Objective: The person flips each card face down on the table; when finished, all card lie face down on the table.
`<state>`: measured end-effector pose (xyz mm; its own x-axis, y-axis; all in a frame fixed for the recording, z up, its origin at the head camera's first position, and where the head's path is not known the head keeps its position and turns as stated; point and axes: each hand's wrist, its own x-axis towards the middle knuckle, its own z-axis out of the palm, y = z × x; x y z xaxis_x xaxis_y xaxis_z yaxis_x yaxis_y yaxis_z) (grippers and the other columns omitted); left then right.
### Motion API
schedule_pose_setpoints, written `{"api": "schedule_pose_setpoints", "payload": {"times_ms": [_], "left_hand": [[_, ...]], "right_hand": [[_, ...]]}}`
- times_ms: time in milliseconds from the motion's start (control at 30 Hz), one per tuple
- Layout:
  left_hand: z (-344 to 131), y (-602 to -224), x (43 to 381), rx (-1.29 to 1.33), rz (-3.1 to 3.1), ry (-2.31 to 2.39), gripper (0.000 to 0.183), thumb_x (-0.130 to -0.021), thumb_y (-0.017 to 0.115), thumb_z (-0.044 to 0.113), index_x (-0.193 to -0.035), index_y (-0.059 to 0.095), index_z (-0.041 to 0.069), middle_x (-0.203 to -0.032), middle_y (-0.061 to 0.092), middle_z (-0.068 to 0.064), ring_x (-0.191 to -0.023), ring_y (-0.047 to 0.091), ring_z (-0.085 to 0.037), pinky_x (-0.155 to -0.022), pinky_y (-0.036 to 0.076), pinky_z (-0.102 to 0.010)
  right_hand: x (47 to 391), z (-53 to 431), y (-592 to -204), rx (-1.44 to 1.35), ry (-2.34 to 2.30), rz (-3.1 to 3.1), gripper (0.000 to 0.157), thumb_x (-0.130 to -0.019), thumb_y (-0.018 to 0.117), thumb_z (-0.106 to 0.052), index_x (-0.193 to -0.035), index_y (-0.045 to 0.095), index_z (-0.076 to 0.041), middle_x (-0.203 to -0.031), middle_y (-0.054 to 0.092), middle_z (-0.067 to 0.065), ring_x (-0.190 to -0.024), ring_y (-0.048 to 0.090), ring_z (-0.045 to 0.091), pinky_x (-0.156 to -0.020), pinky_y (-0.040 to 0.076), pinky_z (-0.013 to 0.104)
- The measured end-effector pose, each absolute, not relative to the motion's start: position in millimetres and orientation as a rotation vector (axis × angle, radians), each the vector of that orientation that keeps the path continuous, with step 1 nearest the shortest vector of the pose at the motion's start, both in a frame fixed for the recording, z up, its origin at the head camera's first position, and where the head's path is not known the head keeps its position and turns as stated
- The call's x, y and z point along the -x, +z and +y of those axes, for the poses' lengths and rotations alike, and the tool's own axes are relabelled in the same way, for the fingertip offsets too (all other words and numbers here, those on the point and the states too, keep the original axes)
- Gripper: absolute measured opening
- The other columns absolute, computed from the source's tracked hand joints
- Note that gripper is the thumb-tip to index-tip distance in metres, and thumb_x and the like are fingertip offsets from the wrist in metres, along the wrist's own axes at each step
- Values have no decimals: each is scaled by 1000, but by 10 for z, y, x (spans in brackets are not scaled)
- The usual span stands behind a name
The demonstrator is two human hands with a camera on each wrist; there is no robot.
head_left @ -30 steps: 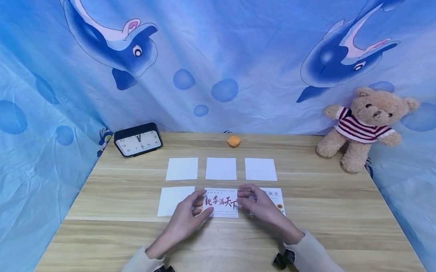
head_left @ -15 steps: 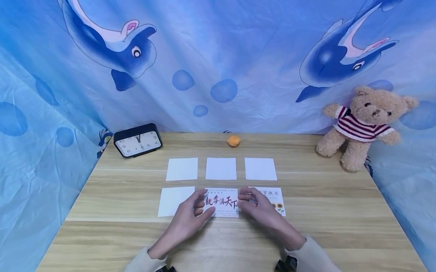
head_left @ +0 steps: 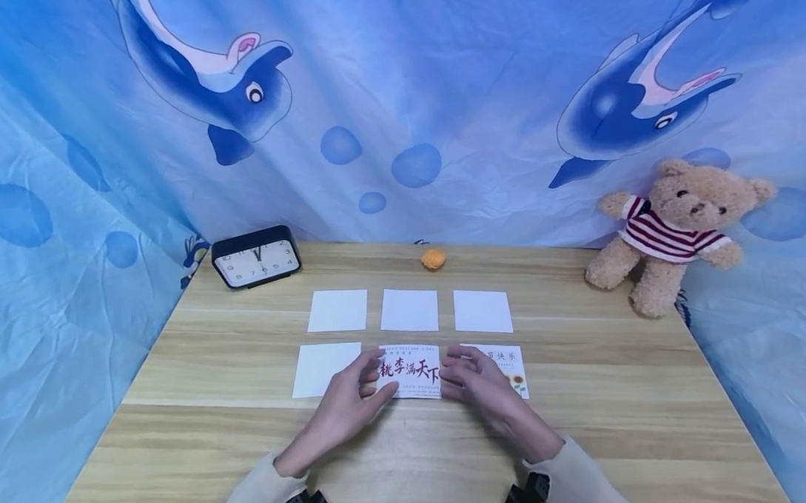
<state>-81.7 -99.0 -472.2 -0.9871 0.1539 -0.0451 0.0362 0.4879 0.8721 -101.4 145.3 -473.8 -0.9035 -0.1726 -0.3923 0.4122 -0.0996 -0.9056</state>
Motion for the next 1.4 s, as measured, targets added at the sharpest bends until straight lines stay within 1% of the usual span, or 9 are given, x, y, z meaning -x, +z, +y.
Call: {"api": "schedule_pose_setpoints", "payload": {"times_ms": [133,267,367,500,733,933,1100,1233,1400], "left_hand": [[-977,-4726,800,-173,2588,1535,61,-92,79,22,-145,56,2,-133,68,-25,-116,71,-36,-94,64,-38],[-943,-4710,792,-211,2595,1488,62,-93,79,27,-145,56,3,-133,68,-24,-113,71,-32,-94,63,-41],[-921,-4691,796,-240,2629,1440,63,-93,79,30,-145,56,3,-130,70,-22,-110,70,-29,-93,63,-43],[-915,-4675,801,-251,2648,1413,65,-92,80,30,-145,55,3,-129,70,-21,-108,69,-28,-91,63,-43],[-942,-4667,787,-203,2628,1425,66,-94,78,29,-149,53,5,-135,68,-22,-115,70,-31,-94,63,-43],[-939,-4673,772,-172,2621,1423,66,-93,79,30,-149,53,6,-134,68,-22,-116,70,-31,-94,63,-41],[-947,-4679,761,-162,2636,1425,65,-93,79,29,-148,54,5,-132,68,-23,-115,70,-31,-94,63,-41],[-963,-4674,761,-172,2646,1427,64,-93,79,29,-147,54,5,-132,68,-24,-115,70,-33,-95,63,-44],[-959,-4661,752,-174,2658,1402,66,-93,79,30,-148,54,5,-132,68,-22,-118,69,-32,-97,62,-46]], "right_hand": [[1010,1438,-4740,-248,-2037,1748,54,-100,60,-4,-148,38,8,-137,54,27,-108,68,21,-92,65,33],[1000,1393,-4728,-211,-1996,1747,55,-103,59,-8,-150,37,8,-138,56,30,-108,69,21,-91,65,32],[991,1355,-4705,-175,-1973,1825,54,-100,61,-6,-149,41,7,-140,57,31,-109,68,22,-90,65,36],[968,1354,-4661,-159,-1926,2008,54,-95,67,-5,-145,49,4,-136,61,28,-111,68,23,-89,65,41],[930,1404,-4606,-178,-1852,2147,53,-92,72,-8,-141,54,1,-138,63,27,-114,69,28,-90,65,42],[900,1370,-4621,-192,-1900,2078,56,-91,71,-6,-142,51,3,-142,57,30,-116,68,28,-93,65,44],[886,1331,-4619,-213,-1957,2023,60,-91,68,-5,-146,46,5,-149,50,33,-126,62,37,-96,64,44],[894,1326,-4623,-242,-2001,1938,61,-95,64,-3,-150,40,6,-152,44,34,-129,59,42,-94,65,42],[915,1327,-4623,-279,-2033,1849,59,-97,59,0,-151,37,7,-153,43,33,-127,60,38,-92,65,40]]}}
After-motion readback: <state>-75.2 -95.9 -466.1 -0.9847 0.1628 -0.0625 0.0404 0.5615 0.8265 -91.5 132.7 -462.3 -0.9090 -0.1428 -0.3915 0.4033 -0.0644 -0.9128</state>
